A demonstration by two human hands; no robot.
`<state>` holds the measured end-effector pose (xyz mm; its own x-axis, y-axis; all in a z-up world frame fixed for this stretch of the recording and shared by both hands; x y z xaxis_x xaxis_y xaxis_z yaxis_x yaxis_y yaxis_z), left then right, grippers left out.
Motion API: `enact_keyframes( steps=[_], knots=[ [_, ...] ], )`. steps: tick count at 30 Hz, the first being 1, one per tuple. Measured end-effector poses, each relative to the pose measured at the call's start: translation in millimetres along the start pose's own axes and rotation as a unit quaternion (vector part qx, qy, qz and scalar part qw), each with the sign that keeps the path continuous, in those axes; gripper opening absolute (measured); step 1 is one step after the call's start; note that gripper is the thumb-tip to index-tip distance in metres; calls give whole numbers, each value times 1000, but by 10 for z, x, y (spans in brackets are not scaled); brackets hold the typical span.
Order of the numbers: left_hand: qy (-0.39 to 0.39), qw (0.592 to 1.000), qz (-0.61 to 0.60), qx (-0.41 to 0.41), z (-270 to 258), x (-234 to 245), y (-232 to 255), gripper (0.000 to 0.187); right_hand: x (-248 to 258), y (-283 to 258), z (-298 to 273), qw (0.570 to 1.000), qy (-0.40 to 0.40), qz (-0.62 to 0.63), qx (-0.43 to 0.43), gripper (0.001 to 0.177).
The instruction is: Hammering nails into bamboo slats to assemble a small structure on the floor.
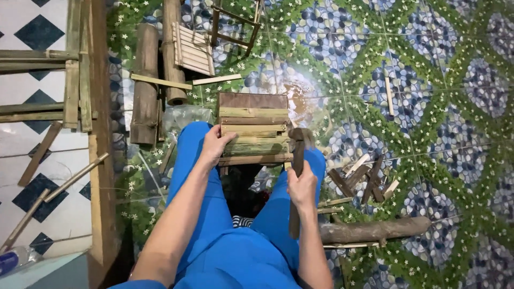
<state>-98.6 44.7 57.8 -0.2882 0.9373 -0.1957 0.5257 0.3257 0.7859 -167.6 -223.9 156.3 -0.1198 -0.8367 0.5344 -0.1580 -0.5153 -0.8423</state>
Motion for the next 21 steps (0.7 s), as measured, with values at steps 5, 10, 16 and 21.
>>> enact_keyframes(
  steps=[5,10,16,21],
  knots=[
    [47,999,18,-12,79,5,-103,45,-55,201,28,999,-21,-30,-1,7],
    [50,998,22,-11,74,6,-100,44,-61,107,29,998,-51,-34,4,12],
    [51,998,24,-15,22,26,-98,49,-81,73,73,999,-19,-30,0,11],
    [-1,991,119,56,-40,28,7,93,-130,63,311,999,-10,-41,18,17]
  ],
)
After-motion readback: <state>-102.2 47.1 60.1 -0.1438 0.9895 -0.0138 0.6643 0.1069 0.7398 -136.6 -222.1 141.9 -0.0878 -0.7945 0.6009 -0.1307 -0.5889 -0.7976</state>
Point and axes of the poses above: each hand's wrist, its own z-axis towards the middle knuckle, its own x-axis out of the back of the hand, y = z × x, the point moved 3 cm from there along z, towards the middle knuckle, and after that the axes turned 13 degrees about x, right-handed, at the moved point
